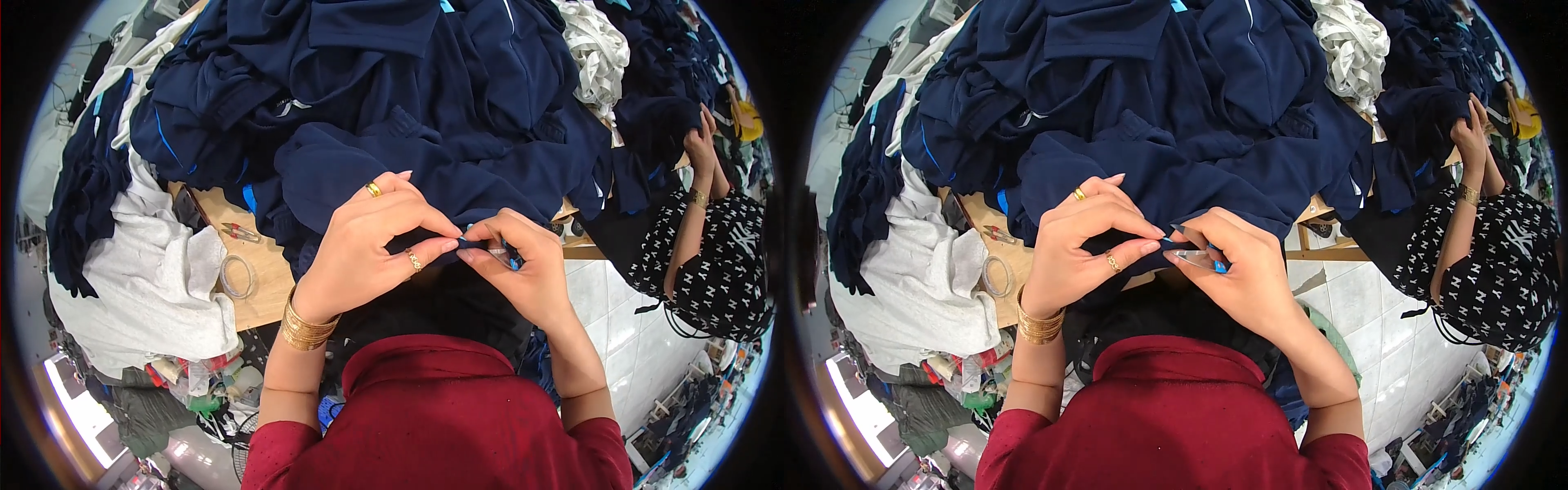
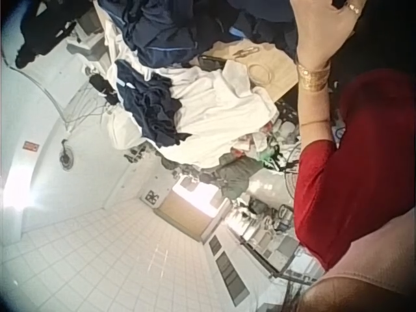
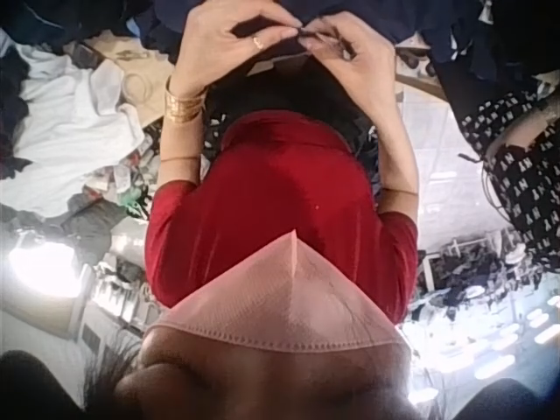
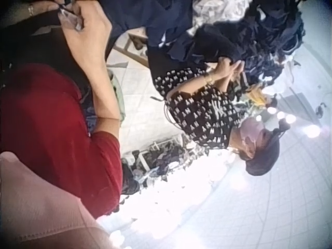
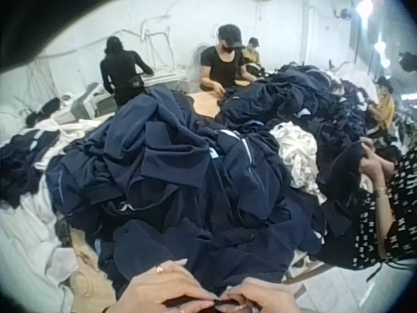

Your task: Trimming excess threads from garments using a pair of small scissors.

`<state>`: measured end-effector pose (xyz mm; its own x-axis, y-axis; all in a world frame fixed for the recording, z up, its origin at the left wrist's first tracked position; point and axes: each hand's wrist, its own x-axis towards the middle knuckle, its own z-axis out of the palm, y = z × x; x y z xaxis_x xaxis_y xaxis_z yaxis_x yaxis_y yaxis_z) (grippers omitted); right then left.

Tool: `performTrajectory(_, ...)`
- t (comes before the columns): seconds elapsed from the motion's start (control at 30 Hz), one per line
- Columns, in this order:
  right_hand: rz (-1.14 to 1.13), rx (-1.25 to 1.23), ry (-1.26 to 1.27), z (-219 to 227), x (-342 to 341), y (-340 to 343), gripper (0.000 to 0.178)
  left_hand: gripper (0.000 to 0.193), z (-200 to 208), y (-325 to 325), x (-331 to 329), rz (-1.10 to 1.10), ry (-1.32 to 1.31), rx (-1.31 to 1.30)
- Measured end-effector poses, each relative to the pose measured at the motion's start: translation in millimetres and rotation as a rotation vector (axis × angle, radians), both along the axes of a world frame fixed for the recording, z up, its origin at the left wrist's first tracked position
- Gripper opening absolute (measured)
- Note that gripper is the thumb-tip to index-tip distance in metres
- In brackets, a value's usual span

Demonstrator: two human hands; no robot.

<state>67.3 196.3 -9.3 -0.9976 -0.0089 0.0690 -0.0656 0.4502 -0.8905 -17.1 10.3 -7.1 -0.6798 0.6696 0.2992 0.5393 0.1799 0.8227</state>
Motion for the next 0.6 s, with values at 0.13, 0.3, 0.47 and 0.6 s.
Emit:
performTrajectory(0.13,-0.044,0.068,0.058,5,2,-1,0.018,0.008,3,-2,-4,-0.012,-0.096,-0.043)
performTrajectory(0.3,0.034,0.139,0.090,16,-1,3,0.031,0.011,6,-6,-9,-0.080,-0.551,-0.047)
performTrajectory(0.47,0.169,0.230,-0.034,24,-3,20,0.023,0.015,7,-13,-22,-0.163,-0.798,-0.026)
performTrajectory(0.6,0.216,0.174,-0.097,25,-9,24,0.037,0.015,5,-14,-26,-0.227,-0.838,-0.045)
